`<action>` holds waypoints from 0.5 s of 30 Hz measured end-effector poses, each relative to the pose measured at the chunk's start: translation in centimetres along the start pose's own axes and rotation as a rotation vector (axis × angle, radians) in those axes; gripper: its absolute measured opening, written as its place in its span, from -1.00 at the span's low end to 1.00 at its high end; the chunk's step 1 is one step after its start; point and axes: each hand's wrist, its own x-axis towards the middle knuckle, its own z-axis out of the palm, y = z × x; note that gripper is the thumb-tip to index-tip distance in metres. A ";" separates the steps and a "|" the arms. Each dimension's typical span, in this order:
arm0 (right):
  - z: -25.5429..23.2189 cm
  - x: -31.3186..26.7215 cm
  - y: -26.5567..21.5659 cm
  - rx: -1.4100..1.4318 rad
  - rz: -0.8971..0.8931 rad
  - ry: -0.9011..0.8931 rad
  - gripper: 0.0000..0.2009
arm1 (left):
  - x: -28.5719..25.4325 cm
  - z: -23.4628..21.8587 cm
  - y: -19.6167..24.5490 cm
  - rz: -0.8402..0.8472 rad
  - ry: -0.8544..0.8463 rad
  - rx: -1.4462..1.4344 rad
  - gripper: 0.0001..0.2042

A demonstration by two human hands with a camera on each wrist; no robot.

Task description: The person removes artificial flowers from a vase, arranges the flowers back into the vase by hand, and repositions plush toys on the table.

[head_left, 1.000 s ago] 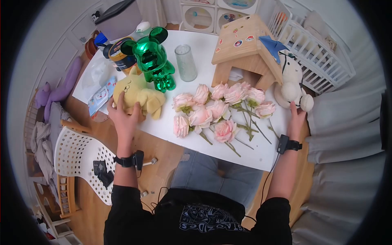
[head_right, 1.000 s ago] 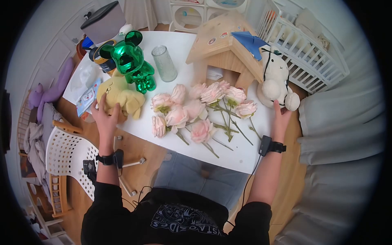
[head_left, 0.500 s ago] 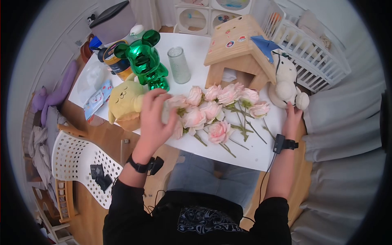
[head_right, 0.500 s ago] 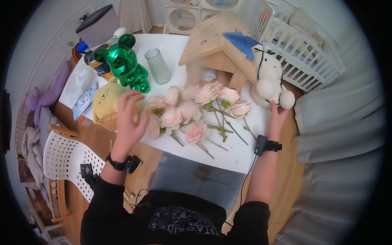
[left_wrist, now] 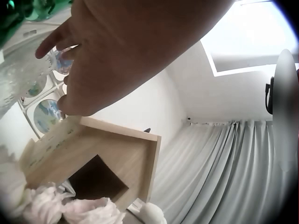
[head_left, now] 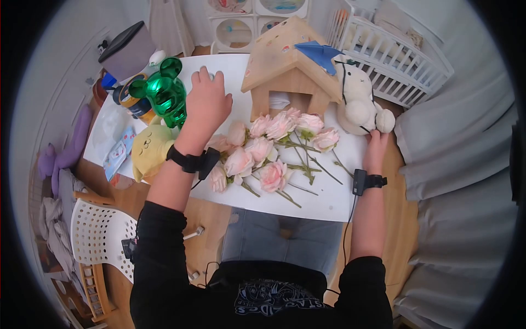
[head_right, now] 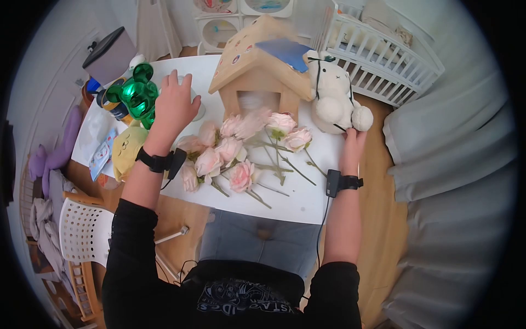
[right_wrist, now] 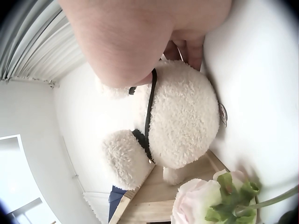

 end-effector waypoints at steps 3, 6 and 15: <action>-0.2 -0.1 -0.2 -0.011 0.010 0.002 -0.42 | -1.5 0.6 -0.1 0.094 0.215 -0.048 -0.48; -0.6 0.0 0.0 0.004 0.040 0.004 -0.42 | -6.6 -2.5 1.2 0.200 0.230 -0.229 -0.49; -1.1 -3.0 -1.1 -0.058 0.188 0.115 -0.61 | -18.6 -2.5 3.3 0.191 -0.257 -0.209 -0.10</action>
